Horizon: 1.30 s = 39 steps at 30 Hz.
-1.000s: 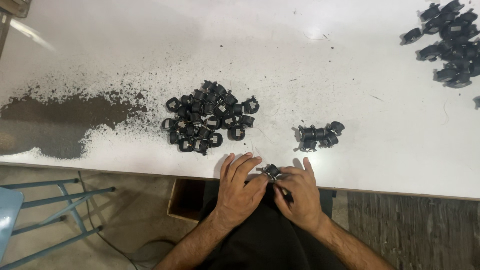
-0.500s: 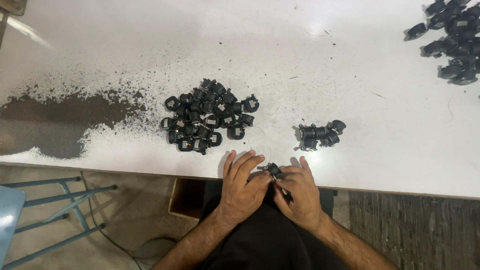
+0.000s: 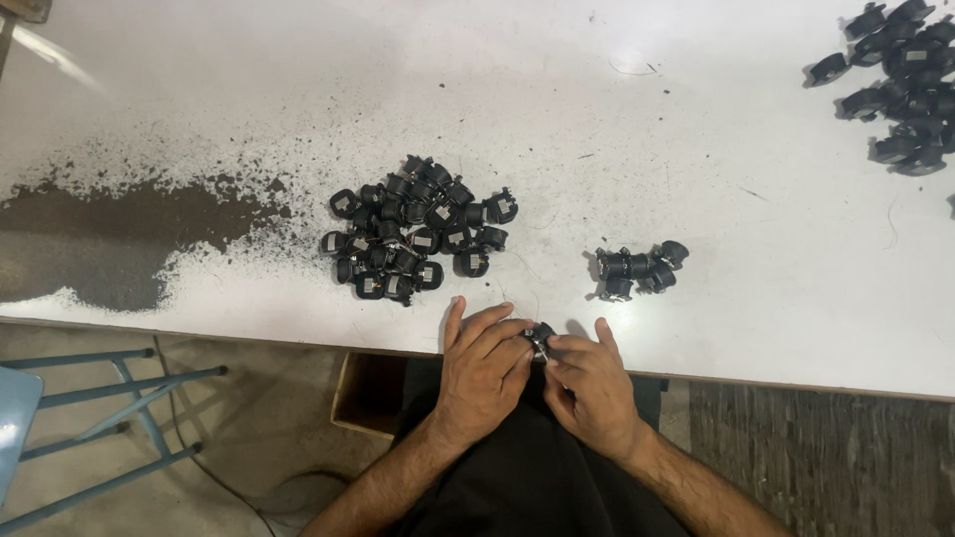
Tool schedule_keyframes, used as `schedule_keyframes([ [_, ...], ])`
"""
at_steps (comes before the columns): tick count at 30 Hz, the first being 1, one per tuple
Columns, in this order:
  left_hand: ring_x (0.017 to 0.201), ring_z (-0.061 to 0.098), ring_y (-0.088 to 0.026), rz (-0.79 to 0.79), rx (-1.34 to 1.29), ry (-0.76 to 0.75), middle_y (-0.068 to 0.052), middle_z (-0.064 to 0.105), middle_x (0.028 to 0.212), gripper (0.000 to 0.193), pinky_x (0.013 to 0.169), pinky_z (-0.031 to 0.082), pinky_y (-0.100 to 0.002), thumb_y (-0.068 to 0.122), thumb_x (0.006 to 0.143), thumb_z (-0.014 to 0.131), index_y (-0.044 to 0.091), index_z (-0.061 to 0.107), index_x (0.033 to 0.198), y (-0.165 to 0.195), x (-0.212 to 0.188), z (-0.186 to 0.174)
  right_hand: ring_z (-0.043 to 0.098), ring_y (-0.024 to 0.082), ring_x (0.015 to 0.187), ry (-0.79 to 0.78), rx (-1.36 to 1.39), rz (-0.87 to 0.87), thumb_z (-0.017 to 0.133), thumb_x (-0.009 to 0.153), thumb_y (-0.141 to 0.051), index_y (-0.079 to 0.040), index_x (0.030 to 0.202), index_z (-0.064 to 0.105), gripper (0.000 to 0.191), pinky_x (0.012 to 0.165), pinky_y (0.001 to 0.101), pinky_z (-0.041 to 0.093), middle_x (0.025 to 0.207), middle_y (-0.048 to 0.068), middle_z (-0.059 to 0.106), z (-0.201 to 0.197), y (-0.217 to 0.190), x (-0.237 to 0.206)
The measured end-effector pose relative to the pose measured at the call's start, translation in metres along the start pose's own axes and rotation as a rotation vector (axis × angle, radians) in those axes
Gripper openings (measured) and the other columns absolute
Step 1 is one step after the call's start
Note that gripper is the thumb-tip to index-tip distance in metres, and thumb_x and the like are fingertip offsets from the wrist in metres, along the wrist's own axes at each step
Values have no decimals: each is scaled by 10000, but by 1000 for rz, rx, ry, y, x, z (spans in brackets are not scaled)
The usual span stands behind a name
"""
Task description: The person sits at a workbench assembling small black plastic components. They pick a part from a pile, fit its pieces together by hand using a small hand tool, and set the finished assembly in a growing group on the table.
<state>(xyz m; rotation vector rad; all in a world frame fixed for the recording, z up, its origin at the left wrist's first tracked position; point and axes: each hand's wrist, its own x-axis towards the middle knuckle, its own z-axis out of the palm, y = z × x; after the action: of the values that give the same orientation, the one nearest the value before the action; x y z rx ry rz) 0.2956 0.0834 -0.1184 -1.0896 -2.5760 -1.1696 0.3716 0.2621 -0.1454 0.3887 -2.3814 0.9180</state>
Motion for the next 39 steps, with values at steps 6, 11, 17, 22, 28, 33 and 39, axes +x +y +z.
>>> schedule_keyframes([
  [6, 1369, 532, -255, 9, -59, -29, -21, 711, 1235, 92, 1261, 141, -584, 97, 946, 655, 68, 715, 1010, -3, -1, -5, 678, 257, 1119, -63, -41, -6, 806, 757, 37, -74, 986, 610, 321, 1201, 592, 332, 970, 62, 658, -2, -1, 8],
  [11, 1414, 516, -275, -79, -62, -4, -38, 680, 1262, 111, 1274, 179, -605, 154, 887, 722, 94, 712, 980, -4, -4, -7, 650, 263, 1166, -31, 10, 11, 769, 779, 30, -67, 1016, 628, 293, 1232, 585, 289, 991, 59, 654, -12, -2, 9],
  [17, 1467, 343, -380, -51, 36, 50, -184, 479, 1454, 521, 1227, 162, -634, 279, 782, 839, -2, 658, 1181, -2, -2, -18, 561, 287, 1232, 1, -188, 160, 786, 805, -109, -90, 1132, 718, 334, 1257, 609, 146, 1021, 66, 631, -30, -3, 22],
  [22, 1475, 328, -368, -23, 124, -34, -172, 488, 1467, 378, 1216, 147, -641, 225, 821, 810, 52, 698, 1138, -2, 7, -11, 513, 298, 1251, -87, -221, 172, 852, 762, -214, -58, 1141, 736, 425, 1214, 625, 139, 1029, 78, 615, -24, -11, 39],
  [28, 1485, 418, -303, -24, 109, 24, -61, 599, 1360, 113, 1290, 179, -607, 167, 900, 769, 134, 706, 988, -10, -2, -15, 573, 276, 1218, 2, -118, 218, 832, 790, -185, -48, 1043, 724, 308, 1248, 600, 179, 996, 57, 648, -21, -5, 37],
  [33, 1432, 409, -338, -37, 231, 98, -130, 557, 1326, 192, 1246, 205, -607, 180, 859, 755, 78, 674, 1000, -9, 1, -39, 599, 277, 1215, 52, -36, 263, 835, 785, -170, -52, 1013, 720, 281, 1267, 600, 184, 981, 53, 650, -24, -2, 29],
  [39, 1416, 394, -371, 123, 108, 56, -194, 512, 1412, 401, 1193, 259, -610, 250, 875, 771, 8, 681, 1181, 14, 11, -37, 590, 292, 1199, 39, -79, 215, 847, 756, -176, -56, 1027, 721, 323, 1249, 608, 191, 982, 61, 618, -23, -7, 32],
])
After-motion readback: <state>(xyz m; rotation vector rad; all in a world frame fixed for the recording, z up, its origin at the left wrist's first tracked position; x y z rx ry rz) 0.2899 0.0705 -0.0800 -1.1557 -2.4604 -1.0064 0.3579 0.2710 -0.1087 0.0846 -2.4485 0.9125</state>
